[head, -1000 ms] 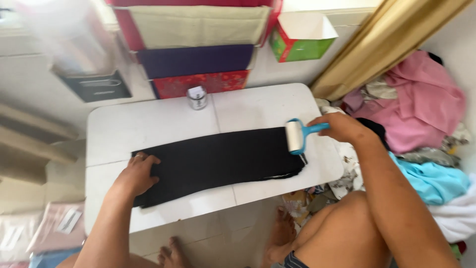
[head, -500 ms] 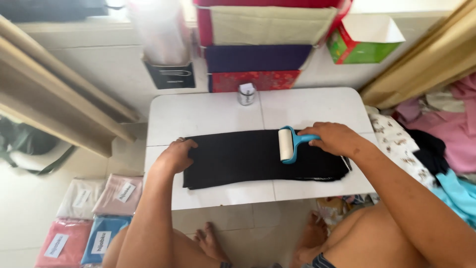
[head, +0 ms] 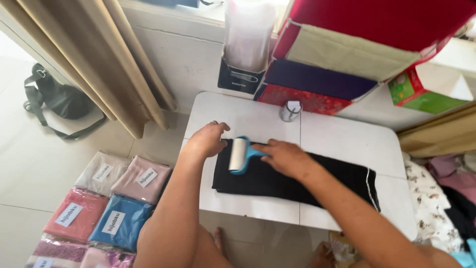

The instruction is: Using a lint roller to remove lint and dust from a piece of black fabric on a table before folding it.

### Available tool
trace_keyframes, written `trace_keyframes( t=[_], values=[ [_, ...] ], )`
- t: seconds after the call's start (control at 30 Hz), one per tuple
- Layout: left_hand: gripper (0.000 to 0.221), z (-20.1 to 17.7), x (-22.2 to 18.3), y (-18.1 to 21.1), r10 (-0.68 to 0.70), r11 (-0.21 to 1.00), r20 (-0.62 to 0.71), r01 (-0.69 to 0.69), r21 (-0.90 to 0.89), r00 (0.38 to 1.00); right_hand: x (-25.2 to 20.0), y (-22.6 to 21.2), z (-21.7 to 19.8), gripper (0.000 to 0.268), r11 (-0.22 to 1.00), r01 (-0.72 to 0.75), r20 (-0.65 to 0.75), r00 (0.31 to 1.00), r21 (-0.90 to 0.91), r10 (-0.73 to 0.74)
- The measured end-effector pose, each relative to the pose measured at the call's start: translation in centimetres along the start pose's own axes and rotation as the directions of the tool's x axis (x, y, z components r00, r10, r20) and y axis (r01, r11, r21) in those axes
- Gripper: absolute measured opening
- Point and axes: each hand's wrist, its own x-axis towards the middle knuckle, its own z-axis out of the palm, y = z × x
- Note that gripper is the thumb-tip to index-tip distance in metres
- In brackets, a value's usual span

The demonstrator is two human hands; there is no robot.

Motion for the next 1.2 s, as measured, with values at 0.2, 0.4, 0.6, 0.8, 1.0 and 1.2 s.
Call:
trace_keyframes(
  t=[0.2, 0.4, 0.6, 0.8, 1.0, 1.2],
  values=[
    [0.045, 2.3, 2.7, -1.2, 0.036, 0.999, -0.008, -0.036, 0.026, 0.999, 1.3, -1.5, -2.1, 0.045, 0.992, -0.104, 0.09, 0.99, -0.064, 0.11],
    [0.045, 3.2, 4.5, -1.3, 0.059, 0.998, 0.011, -0.06, 0.036, 0.998, 2.7, -3.9, -2.3, 0.048, 0.993, -0.085, 0.12, 0.99, 0.076, 0.076],
    [0.044, 3.0, 4.3, -1.6, 0.066, 0.997, 0.005, -0.066, 0.047, 0.998, 3.2, -5.4, -2.0, 0.048, 0.991, -0.062, 0.084, 0.995, 0.117, 0.052],
    [0.047, 2.4, 3.3, -0.9, 0.065, 0.997, -0.012, -0.065, 0.046, 0.998, 2.4, -5.2, -1.9, 0.046, 0.993, -0.093, 0.04, 0.995, 0.079, 0.09],
    [0.047, 1.7, 2.2, -0.6, 0.047, 0.998, -0.025, -0.046, 0.045, 0.999, 0.0, -4.0, -0.1, 0.047, 0.998, 0.008, -0.071, 0.997, 0.058, -0.004],
    [0.046, 1.8, 1.8, -0.7, 0.056, 0.997, -0.042, -0.054, 0.055, 0.998, -7.8, -1.9, -1.5, 0.042, 0.991, -0.131, 0.01, 0.991, 0.018, 0.131]
  ],
)
